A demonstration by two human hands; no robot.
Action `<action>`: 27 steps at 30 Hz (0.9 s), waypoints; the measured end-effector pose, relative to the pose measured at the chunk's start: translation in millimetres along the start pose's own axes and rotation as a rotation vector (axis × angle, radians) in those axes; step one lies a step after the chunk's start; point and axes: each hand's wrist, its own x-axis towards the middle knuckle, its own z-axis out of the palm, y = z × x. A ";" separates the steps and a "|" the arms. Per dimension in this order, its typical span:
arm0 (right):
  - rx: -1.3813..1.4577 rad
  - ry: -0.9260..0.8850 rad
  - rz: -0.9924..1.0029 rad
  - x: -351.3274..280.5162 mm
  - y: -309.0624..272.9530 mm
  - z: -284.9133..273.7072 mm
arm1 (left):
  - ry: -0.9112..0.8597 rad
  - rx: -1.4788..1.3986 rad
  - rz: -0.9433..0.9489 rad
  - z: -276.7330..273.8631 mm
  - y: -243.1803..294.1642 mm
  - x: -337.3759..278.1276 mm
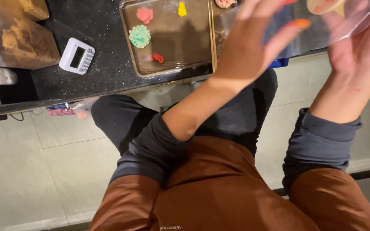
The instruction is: The person is meticulously shaping small pieces of colored dough into a decorative flower, using a plastic bag to flatten petals.
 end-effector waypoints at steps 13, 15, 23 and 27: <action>-0.233 0.169 0.017 -27.2 -17.5 94.4 | -0.309 -0.816 -0.664 -8.4 24.5 30.9; -0.283 0.225 0.050 -26.1 -26.0 127.0 | -0.337 -0.830 -0.677 -20.9 29.7 32.6; -0.495 0.338 0.080 -26.3 -36.3 169.4 | -0.338 -0.926 -0.722 -17.0 10.3 25.7; -0.532 0.168 0.027 -25.9 -33.9 158.4 | -0.318 -0.761 -0.690 -25.7 16.4 28.1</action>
